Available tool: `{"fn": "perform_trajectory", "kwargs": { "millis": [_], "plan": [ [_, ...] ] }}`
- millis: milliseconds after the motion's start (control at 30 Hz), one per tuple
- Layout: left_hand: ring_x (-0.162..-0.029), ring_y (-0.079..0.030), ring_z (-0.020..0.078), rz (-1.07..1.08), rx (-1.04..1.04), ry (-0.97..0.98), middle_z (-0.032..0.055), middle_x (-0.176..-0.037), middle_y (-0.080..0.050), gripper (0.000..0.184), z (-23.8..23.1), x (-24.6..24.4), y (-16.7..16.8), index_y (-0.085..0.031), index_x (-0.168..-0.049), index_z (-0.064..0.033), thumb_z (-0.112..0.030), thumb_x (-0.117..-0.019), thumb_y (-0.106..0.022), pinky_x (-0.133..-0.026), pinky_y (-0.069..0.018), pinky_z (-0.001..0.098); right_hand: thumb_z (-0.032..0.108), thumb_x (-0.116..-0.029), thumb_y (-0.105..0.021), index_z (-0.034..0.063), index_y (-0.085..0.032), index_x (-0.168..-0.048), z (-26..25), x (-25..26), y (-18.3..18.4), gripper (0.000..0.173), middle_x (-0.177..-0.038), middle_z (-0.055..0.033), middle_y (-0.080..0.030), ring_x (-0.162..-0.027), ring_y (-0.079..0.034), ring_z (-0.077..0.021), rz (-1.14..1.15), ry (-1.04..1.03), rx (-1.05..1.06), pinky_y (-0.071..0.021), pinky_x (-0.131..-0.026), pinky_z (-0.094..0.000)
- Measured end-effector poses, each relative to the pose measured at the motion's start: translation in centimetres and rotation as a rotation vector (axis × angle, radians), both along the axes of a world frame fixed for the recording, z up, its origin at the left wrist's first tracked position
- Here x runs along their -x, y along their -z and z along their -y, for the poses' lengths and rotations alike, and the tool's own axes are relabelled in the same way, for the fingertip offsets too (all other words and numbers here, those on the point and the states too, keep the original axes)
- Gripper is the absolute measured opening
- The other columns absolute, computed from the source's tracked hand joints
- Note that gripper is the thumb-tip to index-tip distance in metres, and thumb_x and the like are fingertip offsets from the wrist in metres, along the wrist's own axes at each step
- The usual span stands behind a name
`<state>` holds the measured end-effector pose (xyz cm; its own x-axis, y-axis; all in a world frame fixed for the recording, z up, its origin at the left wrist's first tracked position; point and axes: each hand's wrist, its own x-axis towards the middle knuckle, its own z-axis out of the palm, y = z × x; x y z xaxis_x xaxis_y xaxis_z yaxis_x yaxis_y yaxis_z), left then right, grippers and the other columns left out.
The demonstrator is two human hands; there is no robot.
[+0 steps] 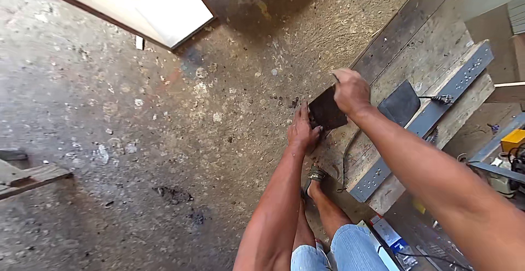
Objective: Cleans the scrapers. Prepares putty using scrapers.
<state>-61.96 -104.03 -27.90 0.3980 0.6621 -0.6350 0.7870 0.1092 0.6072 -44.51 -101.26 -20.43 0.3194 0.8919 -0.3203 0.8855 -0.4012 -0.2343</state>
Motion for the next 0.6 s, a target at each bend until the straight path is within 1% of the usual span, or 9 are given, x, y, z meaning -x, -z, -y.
{"fn": "perform_trajectory", "kwargs": {
  "millis": [33, 100, 167, 267, 367, 433, 500, 567, 600],
  "plan": [
    [-0.133, -0.053, 0.0360, 0.048, -0.009, -0.019, 0.0130, -0.160, -0.038, 0.093, -0.4, -0.1, -0.2, -0.026, -0.162, -0.0206, -0.036, -0.0868, -0.078, -0.100, -0.0494, 0.0637, 0.010, -0.1035, -0.046, 0.0115, -0.068, -0.132, 0.8, -1.0, -1.0, 0.036, -0.133, -0.0096, -0.067, -0.125, -0.062, -0.0294, -0.025, 0.054, -0.075, -0.0510, -0.103, -0.0522],
    [-0.136, -0.051, 0.0305, 0.137, -0.084, -0.084, 0.0113, -0.152, -0.049, 0.053, -0.6, -0.2, -0.6, -0.058, -0.143, -0.0146, -0.040, -0.0970, -0.066, -0.107, -0.0454, 0.0594, 0.014, -0.1063, -0.045, 0.0079, -0.067, -0.133, 3.8, -2.6, -2.7, 0.035, -0.134, -0.0129, -0.066, -0.125, -0.063, -0.0306, -0.074, 0.179, -0.151, -0.0498, -0.105, -0.0518],
    [-0.123, -0.059, 0.0284, 0.092, -0.141, -0.083, 0.0089, -0.134, -0.062, 0.036, -1.7, -1.1, -1.9, -0.071, -0.122, -0.0163, -0.043, -0.1013, -0.058, -0.101, -0.0481, 0.0568, 0.017, -0.1074, -0.045, 0.0078, -0.066, -0.134, 6.8, -3.9, -3.2, 0.036, -0.133, -0.0133, -0.066, -0.123, -0.063, -0.0298, -0.114, 0.315, -0.178, -0.0490, -0.105, -0.0514],
    [-0.104, -0.067, 0.0278, 0.065, -0.057, -0.112, 0.0104, -0.110, -0.071, 0.028, -3.3, -2.5, -3.2, -0.071, -0.113, -0.0115, -0.033, -0.1017, -0.058, -0.093, -0.0520, 0.0554, 0.016, -0.1066, -0.046, 0.0057, -0.066, -0.135, 10.3, -4.7, -2.7, 0.036, -0.133, -0.0155, -0.066, -0.124, -0.063, -0.0301, -0.185, 0.443, -0.175, -0.0476, -0.107, -0.0511],
    [-0.083, -0.069, 0.0240, 0.196, 0.105, -0.410, 0.0129, -0.092, -0.069, 0.023, -1.4, -3.2, -3.5, -0.064, -0.107, -0.0020, -0.022, -0.1032, -0.053, -0.077, -0.0570, 0.0470, 0.017, -0.1068, -0.047, 0.0077, -0.066, -0.135, 12.9, -4.5, -2.2, 0.035, -0.134, -0.0136, -0.066, -0.125, -0.062, -0.0287, -0.231, 0.505, -0.144, -0.0470, -0.107, -0.0516],
    [-0.078, -0.072, 0.0215, 0.335, 0.274, -0.731, 0.0141, -0.095, -0.070, 0.025, 2.0, -3.6, -4.4, -0.054, -0.117, 0.0009, -0.021, -0.1092, -0.045, -0.067, -0.0605, 0.0389, 0.017, -0.1071, -0.047, 0.0063, -0.067, -0.134, 14.1, -3.8, -2.2, 0.035, -0.133, -0.0142, -0.066, -0.123, -0.063, -0.0297, -0.233, 0.478, -0.153, -0.0478, -0.106, -0.0524],
    [-0.081, -0.072, 0.0220, 0.432, 0.475, -0.926, 0.0141, -0.102, -0.069, 0.033, 6.0, -4.0, -5.4, -0.049, -0.127, -0.0023, -0.031, -0.1111, -0.041, -0.068, -0.0610, 0.0375, 0.013, -0.1063, -0.047, 0.0040, -0.065, -0.134, 14.9, -2.9, -2.3, 0.034, -0.135, -0.0154, -0.065, -0.123, -0.063, -0.0327, -0.211, 0.365, -0.158, -0.0493, -0.104, -0.0546],
    [-0.083, -0.073, 0.0254, 0.410, 0.597, -0.927, 0.0174, -0.103, -0.070, 0.041, 8.5, -4.4, -6.2, -0.050, -0.131, 0.0013, -0.034, -0.1105, -0.044, -0.071, -0.0621, 0.0398, 0.005, -0.1008, -0.053, 0.0030, -0.066, -0.133, 15.2, -1.6, -2.2, 0.035, -0.136, -0.0154, -0.064, -0.123, -0.063, -0.0350, -0.160, 0.188, -0.152, -0.0513, -0.102, -0.0563],
    [-0.084, -0.074, 0.0246, 0.330, 0.554, -0.813, 0.0173, -0.102, -0.072, 0.039, 9.2, -4.1, -6.6, -0.054, -0.128, 0.0035, -0.031, -0.1102, -0.046, -0.073, -0.0623, 0.0397, 0.000, -0.0948, -0.058, 0.0034, -0.067, -0.132, 15.5, -0.8, -1.8, 0.038, -0.136, -0.0149, -0.065, -0.123, -0.063, -0.0358, -0.132, 0.096, -0.149, -0.0528, -0.098, -0.0571]
  ]
}}
